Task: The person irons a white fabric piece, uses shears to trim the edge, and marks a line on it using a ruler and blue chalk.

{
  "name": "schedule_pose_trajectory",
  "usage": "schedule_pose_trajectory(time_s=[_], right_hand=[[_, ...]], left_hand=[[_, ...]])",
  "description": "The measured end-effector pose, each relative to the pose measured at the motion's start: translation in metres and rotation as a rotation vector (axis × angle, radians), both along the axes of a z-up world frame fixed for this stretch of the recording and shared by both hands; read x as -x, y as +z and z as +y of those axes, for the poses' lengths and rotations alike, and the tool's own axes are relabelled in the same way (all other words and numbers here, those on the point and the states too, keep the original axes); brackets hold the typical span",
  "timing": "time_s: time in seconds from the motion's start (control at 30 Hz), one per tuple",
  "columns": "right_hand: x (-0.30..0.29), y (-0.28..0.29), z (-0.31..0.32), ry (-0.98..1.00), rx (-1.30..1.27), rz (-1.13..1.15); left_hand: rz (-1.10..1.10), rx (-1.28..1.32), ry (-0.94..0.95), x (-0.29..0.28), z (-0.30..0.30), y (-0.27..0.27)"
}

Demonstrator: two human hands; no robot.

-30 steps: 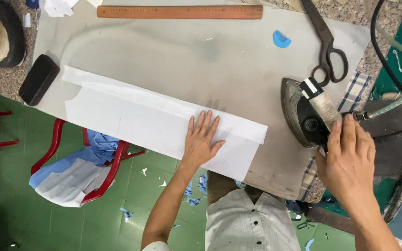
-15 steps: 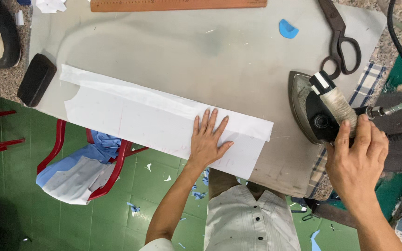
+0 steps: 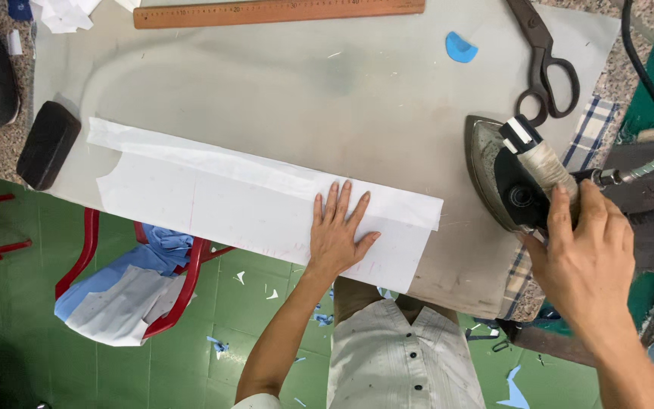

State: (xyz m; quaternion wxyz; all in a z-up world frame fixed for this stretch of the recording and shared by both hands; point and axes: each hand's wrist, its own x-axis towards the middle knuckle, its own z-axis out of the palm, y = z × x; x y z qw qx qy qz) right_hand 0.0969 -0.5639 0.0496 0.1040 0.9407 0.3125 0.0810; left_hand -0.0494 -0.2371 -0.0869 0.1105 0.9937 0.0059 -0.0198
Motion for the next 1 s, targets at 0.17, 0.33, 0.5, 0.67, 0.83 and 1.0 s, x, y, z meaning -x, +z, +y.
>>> schedule_pose_trajectory(time_s=[0.17, 0.33, 0.5, 0.67, 0.83, 1.0], right_hand=[[-0.044, -0.005, 0.008, 0.034, -0.030, 0.165], [-0.101, 0.020, 0.058, -0.600, -0.209, 1.035], [-0.076, 0.035, 0.058, -0.605, -0.221, 0.925], [-0.037, 0.048, 0.061, -0.435, -0.124, 0.805], [-0.005, 0.004, 0.055, 0.102, 0.018, 0.447], [0.000, -0.017, 0.084, 0.179, 0.120, 0.555]], left_hand=[[0.027, -0.009, 0.008, 0.000, 0.000, 0.003], [-0.017, 0.022, 0.008, -0.001, 0.001, 0.006], [-0.068, 0.027, 0.018, -0.002, 0.002, 0.004], [-0.063, -0.014, 0.024, -0.001, 0.001, 0.007], [-0.023, -0.008, 0.021, -0.001, 0.002, 0.005], [-0.042, -0.027, 0.019, 0.000, 0.004, 0.009]])
